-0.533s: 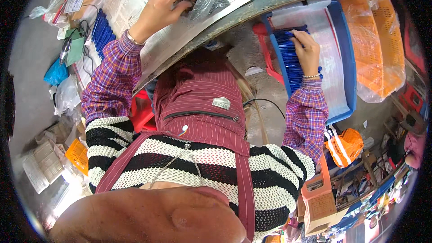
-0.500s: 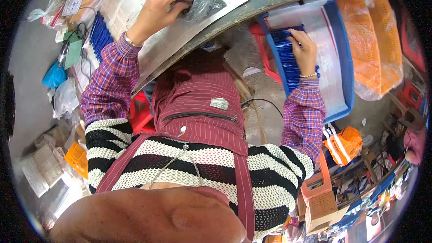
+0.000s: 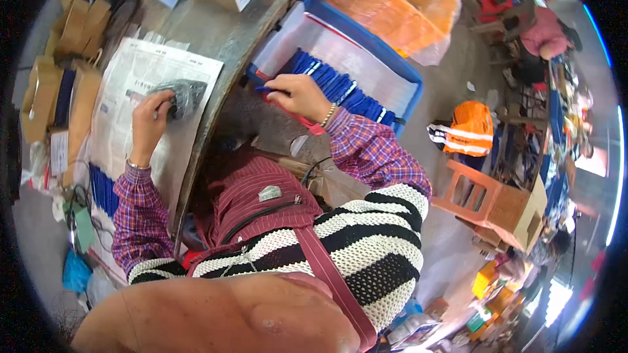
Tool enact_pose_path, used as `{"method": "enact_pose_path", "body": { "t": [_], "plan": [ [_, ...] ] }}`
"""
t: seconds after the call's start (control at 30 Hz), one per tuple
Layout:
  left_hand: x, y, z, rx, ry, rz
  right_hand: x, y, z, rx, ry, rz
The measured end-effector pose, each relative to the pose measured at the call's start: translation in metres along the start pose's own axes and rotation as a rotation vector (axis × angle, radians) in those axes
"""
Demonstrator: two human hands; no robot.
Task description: Manually assembling blue cylindrical components at a workbench in a factory setting.
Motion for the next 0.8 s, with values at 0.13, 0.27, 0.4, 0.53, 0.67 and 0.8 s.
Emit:
{"method": "enact_pose_path", "body": {
  "t": [0.13,0.27,0.4,0.53,0.67,0.8],
  "plan": [
    [0.000,0.001,0.000,-0.006,-0.014,-0.003,-0.017,-0.004,0.000,-0.039,0.021,0.027],
    [-0.006,0.000,0.001,-0.023,-0.007,0.011,-0.029,-0.010,0.001,-0.066,0.013,0.042],
    [-0.008,-0.004,0.004,-0.011,-0.026,0.034,-0.040,-0.016,0.007,-0.102,0.044,0.076],
    [-0.006,-0.003,0.005,-0.017,-0.031,0.041,-0.046,-0.022,0.012,-0.111,0.027,0.057],
    [-0.006,-0.005,0.005,-0.030,-0.048,0.038,-0.050,-0.024,0.018,-0.120,-0.004,0.051],
    [-0.004,-0.003,0.005,-0.041,-0.032,0.032,-0.053,-0.026,0.018,-0.133,-0.026,0.044]
  ]
}}
Point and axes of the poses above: each hand's wrist, its own z-axis away from the middle knuckle, its own y-axis out of the back of the hand, x = y × z, the point moved 2 cm from there along -z, towards the middle knuckle, and after that the axes turned 13 degrees about -z, right-handed, at the moved point
